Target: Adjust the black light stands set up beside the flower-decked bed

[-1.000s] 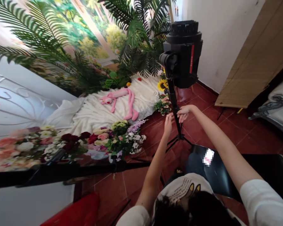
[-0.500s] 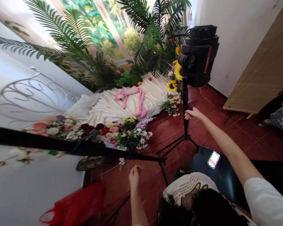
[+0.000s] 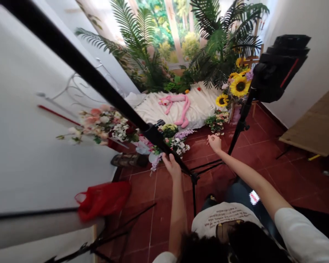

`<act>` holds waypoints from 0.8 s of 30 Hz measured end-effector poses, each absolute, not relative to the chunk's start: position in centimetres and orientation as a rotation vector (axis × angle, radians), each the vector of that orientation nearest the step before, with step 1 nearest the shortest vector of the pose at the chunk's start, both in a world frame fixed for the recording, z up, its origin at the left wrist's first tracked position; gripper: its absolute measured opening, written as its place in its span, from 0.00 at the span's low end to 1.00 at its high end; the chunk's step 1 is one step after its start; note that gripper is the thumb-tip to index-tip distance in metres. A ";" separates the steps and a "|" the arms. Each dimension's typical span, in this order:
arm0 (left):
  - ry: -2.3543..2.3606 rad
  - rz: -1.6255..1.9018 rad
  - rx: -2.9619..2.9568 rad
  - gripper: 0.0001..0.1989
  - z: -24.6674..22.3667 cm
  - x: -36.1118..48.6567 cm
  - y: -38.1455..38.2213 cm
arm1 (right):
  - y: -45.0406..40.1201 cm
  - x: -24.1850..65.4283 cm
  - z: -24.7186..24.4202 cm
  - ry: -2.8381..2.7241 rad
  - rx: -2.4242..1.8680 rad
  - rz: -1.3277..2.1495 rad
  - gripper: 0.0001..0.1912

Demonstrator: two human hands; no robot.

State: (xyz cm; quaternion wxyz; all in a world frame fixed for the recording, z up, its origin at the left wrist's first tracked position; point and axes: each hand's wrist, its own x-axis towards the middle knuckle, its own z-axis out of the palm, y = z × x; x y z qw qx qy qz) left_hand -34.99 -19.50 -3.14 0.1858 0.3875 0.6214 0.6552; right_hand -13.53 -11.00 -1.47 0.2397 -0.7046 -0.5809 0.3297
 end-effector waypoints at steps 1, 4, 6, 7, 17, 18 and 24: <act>1.737 1.871 1.057 0.27 -2.9 -34.7 -19.5 | -10.9 -14.8 -1.2 -1.634 -1.892 0.916 0.24; 1.665 1.893 1.029 0.30 -2.7 -34.4 -19.7 | -10.6 -18.4 0.0 -1.836 -1.795 0.955 0.25; 1.644 1.869 1.047 0.31 -2.7 -34.4 -19.7 | -10.4 -21.1 0.7 -1.995 -1.715 1.000 0.27; 1.644 1.856 1.051 0.31 -2.7 -34.4 -19.6 | -10.3 -22.5 1.1 -2.063 -1.670 1.041 0.28; 1.778 1.854 0.998 0.28 -3.1 -34.0 -18.6 | -9.2 -29.2 3.8 -2.366 -1.769 1.165 0.29; 1.790 1.876 1.006 0.28 -3.3 -34.0 -18.5 | -9.1 -29.1 3.9 -2.367 -1.779 1.170 0.29; 1.946 1.899 1.103 0.31 -4.3 -34.2 -17.7 | -8.9 -29.0 4.4 -2.418 -1.764 1.150 0.27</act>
